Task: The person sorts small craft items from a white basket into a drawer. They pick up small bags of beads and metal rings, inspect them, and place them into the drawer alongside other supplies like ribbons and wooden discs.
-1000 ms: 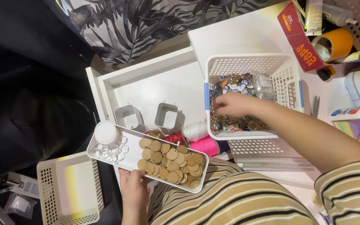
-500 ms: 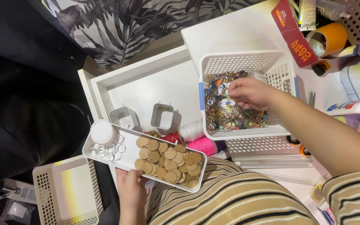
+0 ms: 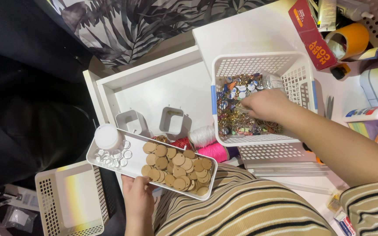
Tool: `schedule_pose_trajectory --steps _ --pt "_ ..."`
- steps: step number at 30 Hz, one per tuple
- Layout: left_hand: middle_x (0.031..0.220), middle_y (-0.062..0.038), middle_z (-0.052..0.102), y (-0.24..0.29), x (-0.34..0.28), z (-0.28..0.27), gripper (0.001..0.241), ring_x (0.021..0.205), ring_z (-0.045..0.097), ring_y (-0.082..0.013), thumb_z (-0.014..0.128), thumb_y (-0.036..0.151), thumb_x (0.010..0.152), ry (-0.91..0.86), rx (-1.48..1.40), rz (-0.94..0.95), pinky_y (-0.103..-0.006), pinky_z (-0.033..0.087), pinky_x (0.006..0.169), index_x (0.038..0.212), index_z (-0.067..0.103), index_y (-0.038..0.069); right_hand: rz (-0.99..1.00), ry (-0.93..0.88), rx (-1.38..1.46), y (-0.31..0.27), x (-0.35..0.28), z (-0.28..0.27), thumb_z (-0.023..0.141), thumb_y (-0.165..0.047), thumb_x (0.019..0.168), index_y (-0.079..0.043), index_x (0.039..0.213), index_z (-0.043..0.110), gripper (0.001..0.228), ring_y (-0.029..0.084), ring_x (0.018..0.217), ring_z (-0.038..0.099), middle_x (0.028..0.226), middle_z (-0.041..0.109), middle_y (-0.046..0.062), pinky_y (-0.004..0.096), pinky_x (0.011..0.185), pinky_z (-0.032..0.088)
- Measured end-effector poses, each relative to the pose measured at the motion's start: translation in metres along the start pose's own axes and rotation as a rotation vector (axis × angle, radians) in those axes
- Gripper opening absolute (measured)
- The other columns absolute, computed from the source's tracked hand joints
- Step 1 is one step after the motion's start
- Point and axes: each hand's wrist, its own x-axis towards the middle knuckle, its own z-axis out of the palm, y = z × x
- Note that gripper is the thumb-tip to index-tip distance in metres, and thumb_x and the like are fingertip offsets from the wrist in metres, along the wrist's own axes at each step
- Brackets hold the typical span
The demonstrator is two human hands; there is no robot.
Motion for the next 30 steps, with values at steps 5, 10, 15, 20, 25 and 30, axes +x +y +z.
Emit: schedule_pose_trajectory --steps 5,10,15,20,25,30 --pt "0.121 -0.013 0.056 -0.002 0.002 0.000 0.067 0.093 0.055 -0.0268 0.036 -0.003 0.067 0.019 -0.003 -0.023 -0.0380 0.044 0.057 0.132 0.034 0.016 0.075 -0.004 -0.020 0.019 -0.006 0.001 0.048 -0.028 0.087 -0.028 0.102 0.058 0.019 0.025 0.086 0.064 0.093 0.065 -0.002 0.041 0.061 0.052" --pt "0.122 -0.012 0.055 0.000 0.000 0.002 0.071 0.095 0.054 -0.0257 0.035 -0.005 0.067 0.002 -0.014 -0.027 -0.0393 0.045 0.060 0.134 0.034 0.017 0.150 -0.065 -0.008 0.025 -0.023 -0.009 0.043 -0.028 0.091 -0.028 0.103 0.059 0.020 0.022 0.074 0.063 0.083 0.064 -0.002 0.035 0.050 0.047" --pt "0.123 -0.012 0.054 0.001 -0.001 0.003 0.074 0.094 0.053 -0.0252 0.035 -0.003 0.066 -0.016 -0.001 -0.018 -0.0367 0.043 0.059 0.137 0.031 0.019 0.226 -0.241 0.084 0.018 -0.035 -0.026 0.051 -0.016 0.082 -0.042 0.124 0.051 0.050 0.022 0.099 0.063 0.116 0.062 -0.003 0.036 0.069 0.051" --pt "0.121 -0.012 0.055 -0.003 0.001 0.000 0.073 0.094 0.053 -0.0250 0.035 -0.003 0.068 -0.008 -0.035 -0.024 -0.0360 0.044 0.061 0.138 0.032 0.018 0.155 -0.154 0.118 0.012 -0.021 -0.027 0.043 -0.029 0.085 -0.031 0.110 0.061 0.031 0.023 0.095 0.063 0.103 0.067 0.000 0.038 0.073 0.051" --pt "0.122 -0.015 0.054 0.002 -0.005 0.002 0.069 0.095 0.054 -0.0277 0.035 -0.003 0.067 -0.006 -0.028 -0.021 -0.0375 0.045 0.061 0.134 0.032 0.014 0.070 0.044 0.098 0.003 0.007 -0.009 0.042 -0.031 0.087 -0.029 0.115 0.058 0.032 0.028 0.098 0.061 0.107 0.064 0.004 0.044 0.073 0.050" --pt "0.117 -0.016 0.056 0.000 -0.005 -0.002 0.067 0.092 0.054 -0.0291 0.034 -0.006 0.067 0.002 -0.065 -0.036 -0.0404 0.046 0.059 0.131 0.036 0.014 0.033 0.079 -0.030 -0.010 0.022 -0.001 0.044 -0.034 0.087 -0.029 0.104 0.060 0.024 0.028 0.086 0.065 0.095 0.066 0.002 0.045 0.063 0.053"
